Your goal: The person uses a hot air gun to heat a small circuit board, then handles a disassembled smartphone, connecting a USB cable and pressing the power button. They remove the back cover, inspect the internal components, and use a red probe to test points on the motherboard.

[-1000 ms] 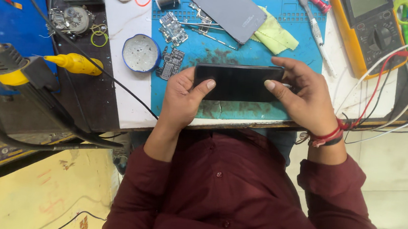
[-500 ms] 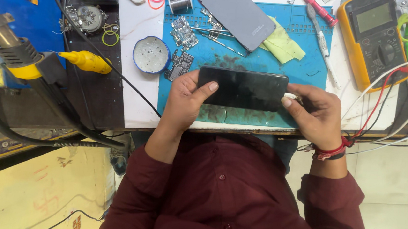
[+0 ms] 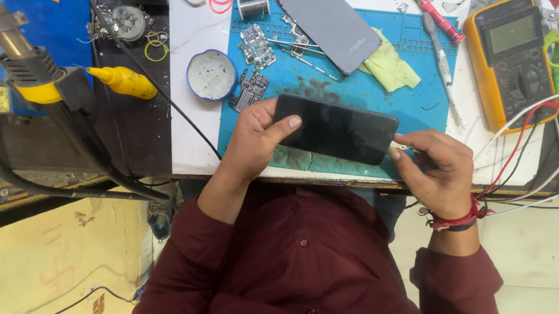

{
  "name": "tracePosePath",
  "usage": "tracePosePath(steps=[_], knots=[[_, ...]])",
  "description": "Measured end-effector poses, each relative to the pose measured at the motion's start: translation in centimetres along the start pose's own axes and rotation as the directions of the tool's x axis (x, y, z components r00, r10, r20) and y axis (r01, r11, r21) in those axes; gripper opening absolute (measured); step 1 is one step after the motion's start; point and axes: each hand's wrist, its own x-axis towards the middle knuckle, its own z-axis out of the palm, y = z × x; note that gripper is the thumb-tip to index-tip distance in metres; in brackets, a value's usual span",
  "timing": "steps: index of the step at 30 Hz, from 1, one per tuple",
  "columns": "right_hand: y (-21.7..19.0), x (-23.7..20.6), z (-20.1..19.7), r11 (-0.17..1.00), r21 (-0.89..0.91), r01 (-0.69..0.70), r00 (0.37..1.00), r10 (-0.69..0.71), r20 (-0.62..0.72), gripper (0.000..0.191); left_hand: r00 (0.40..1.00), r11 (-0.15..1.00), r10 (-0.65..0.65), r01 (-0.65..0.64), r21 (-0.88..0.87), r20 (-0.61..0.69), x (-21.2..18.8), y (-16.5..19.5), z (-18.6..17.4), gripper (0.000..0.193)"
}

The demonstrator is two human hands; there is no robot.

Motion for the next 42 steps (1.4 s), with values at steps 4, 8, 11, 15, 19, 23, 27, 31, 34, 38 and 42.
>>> tracePosePath(steps=[4,8,11,15,19,23,27,31,34,38,42], knots=[[-0.2,-0.1,-0.3,1.000,-0.017,0.006,1.000,-0.006,0.009,0.020,0.999,0.999,0.013,-0.011,-0.040,0.036,0.0,-0.1,0.0,0.019],[-0.1,-0.2,-0.3,1.000,-0.014,0.019,1.000,-0.019,0.005,0.018,0.999,1.000,0.014,-0.014,-0.002,0.029,0.0,-0.1,0.0,0.020],[0.4,-0.4,-0.3,1.000,-0.022,0.016,1.000,-0.016,0.005,0.019,0.997,0.999,0.043,-0.044,0.025,0.062,0.0,0.1,0.2,0.020],[1.1,-1.0,-0.2,1.000,0.002,0.021,1.000,-0.021,-0.020,0.017,0.993,0.995,0.082,-0.087,0.052,0.089,-0.1,0.2,0.2,0.022],[1.1,-0.9,-0.5,0.994,-0.097,0.054,0.995,-0.062,-0.079,0.016,0.995,0.997,0.071,-0.071,0.004,0.068,-0.2,0.1,0.0,0.022],[-0.5,0.2,-1.8,0.997,0.074,0.017,0.986,-0.029,0.163,0.014,0.990,0.992,0.116,-0.119,0.034,0.080,-0.1,-0.4,-0.3,0.020],[-2.4,0.7,-0.7,0.999,0.038,-0.024,0.996,0.027,-0.087,0.035,0.986,0.988,0.138,-0.144,0.058,0.096,-0.4,-0.8,-0.4,0.019],[-2.6,1.0,0.3,0.976,0.038,-0.216,0.976,0.214,0.035,0.037,0.995,0.970,0.049,-0.067,0.235,0.081,-1.1,0.0,0.3,0.024],[-2.1,0.8,0.7,1.000,-0.023,0.011,1.000,-0.010,0.028,0.027,0.891,0.707,0.352,-0.454,0.542,0.287,-1.8,1.3,0.5,0.031],[-1.4,0.4,1.8,0.930,-0.267,0.251,0.968,-0.249,0.043,0.039,0.853,0.196,0.420,-0.418,0.887,0.309,-2.8,2.0,0.8,0.033],[-1.5,0.4,2.9,0.900,-0.355,0.253,0.965,-0.262,0.025,0.034,0.856,0.095,0.415,-0.378,0.921,0.309,-3.2,1.7,1.0,0.047]])
